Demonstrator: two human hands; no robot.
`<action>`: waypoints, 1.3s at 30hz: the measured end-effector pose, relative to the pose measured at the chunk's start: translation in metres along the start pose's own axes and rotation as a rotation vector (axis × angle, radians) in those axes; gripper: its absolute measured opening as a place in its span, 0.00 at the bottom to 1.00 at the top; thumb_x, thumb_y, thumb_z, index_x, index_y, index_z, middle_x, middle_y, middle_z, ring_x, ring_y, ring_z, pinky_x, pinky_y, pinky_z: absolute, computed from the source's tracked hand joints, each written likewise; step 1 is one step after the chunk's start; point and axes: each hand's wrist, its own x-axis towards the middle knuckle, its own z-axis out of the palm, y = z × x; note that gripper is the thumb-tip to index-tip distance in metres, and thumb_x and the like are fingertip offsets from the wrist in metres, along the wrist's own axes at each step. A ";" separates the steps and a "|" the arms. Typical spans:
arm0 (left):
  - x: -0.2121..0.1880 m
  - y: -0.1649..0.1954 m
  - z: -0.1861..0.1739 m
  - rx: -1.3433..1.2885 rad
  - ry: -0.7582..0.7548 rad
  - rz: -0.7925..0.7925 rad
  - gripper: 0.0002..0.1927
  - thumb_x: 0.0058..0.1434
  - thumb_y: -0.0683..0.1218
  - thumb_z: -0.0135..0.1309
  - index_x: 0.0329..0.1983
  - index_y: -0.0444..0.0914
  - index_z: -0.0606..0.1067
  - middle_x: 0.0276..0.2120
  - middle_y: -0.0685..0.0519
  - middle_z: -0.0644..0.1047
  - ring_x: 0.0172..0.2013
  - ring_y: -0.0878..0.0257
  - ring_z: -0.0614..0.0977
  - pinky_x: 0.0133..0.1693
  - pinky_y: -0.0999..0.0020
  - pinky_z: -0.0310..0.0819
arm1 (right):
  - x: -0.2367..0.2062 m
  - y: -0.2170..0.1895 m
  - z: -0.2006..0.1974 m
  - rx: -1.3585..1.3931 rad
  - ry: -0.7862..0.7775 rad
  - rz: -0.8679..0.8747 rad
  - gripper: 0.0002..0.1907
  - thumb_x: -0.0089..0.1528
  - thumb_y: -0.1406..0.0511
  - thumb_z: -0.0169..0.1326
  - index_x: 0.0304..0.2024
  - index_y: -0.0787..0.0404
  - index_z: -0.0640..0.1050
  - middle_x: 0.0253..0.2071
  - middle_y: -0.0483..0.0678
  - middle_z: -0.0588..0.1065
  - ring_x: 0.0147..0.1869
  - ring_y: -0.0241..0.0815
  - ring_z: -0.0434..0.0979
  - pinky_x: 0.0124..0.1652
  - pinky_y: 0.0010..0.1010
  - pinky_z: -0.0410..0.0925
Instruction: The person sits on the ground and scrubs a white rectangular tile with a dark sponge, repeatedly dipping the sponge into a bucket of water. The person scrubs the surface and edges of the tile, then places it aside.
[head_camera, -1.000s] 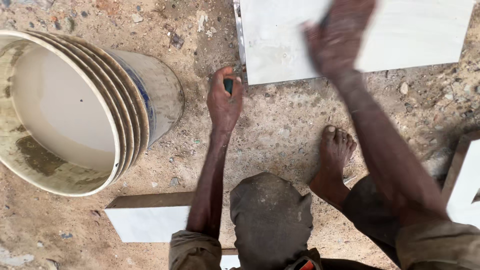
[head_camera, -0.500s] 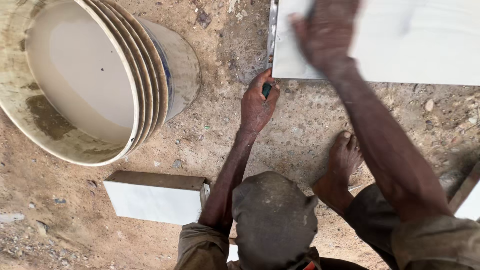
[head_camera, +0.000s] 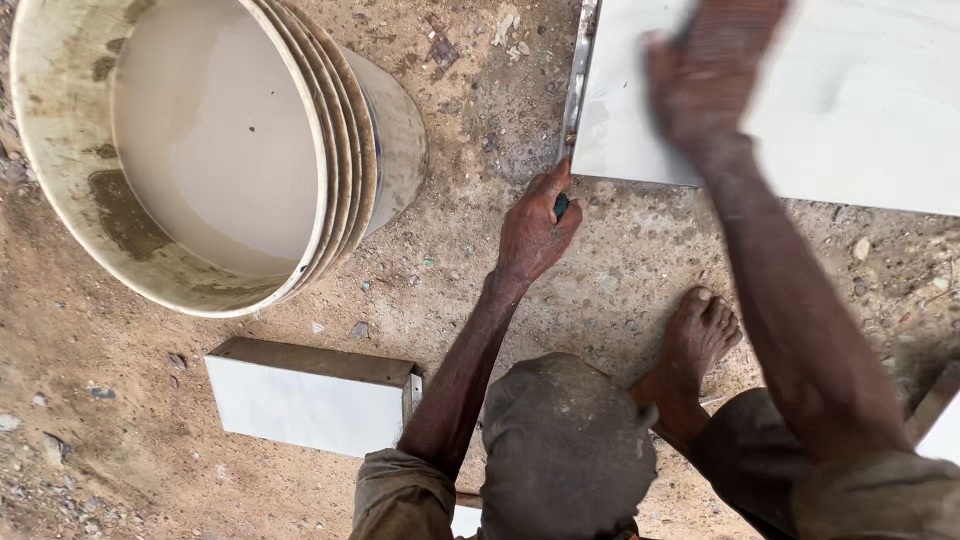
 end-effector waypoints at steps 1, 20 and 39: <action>0.000 0.000 -0.003 0.001 -0.024 -0.001 0.36 0.66 0.42 0.57 0.78 0.37 0.61 0.59 0.37 0.78 0.50 0.54 0.87 0.47 0.60 0.87 | 0.010 -0.043 0.015 -0.136 -0.077 -0.207 0.50 0.79 0.43 0.45 0.84 0.63 0.37 0.87 0.62 0.33 0.90 0.59 0.26 0.82 0.55 0.26; 0.012 -0.011 -0.017 0.271 -0.102 0.029 0.37 0.66 0.45 0.57 0.79 0.49 0.63 0.54 0.39 0.80 0.18 0.66 0.78 0.18 0.70 0.78 | 0.039 -0.061 0.028 -0.386 -0.034 -0.529 0.46 0.74 0.40 0.31 0.80 0.53 0.30 0.83 0.48 0.22 0.86 0.50 0.16 0.76 0.49 0.18; 0.016 -0.012 -0.017 0.352 -0.242 -0.050 0.39 0.66 0.47 0.58 0.80 0.50 0.60 0.41 0.45 0.85 0.23 0.62 0.81 0.23 0.66 0.80 | -0.009 0.048 -0.029 -0.340 -0.007 -0.065 0.40 0.84 0.42 0.24 0.85 0.60 0.33 0.86 0.54 0.28 0.87 0.51 0.23 0.80 0.45 0.21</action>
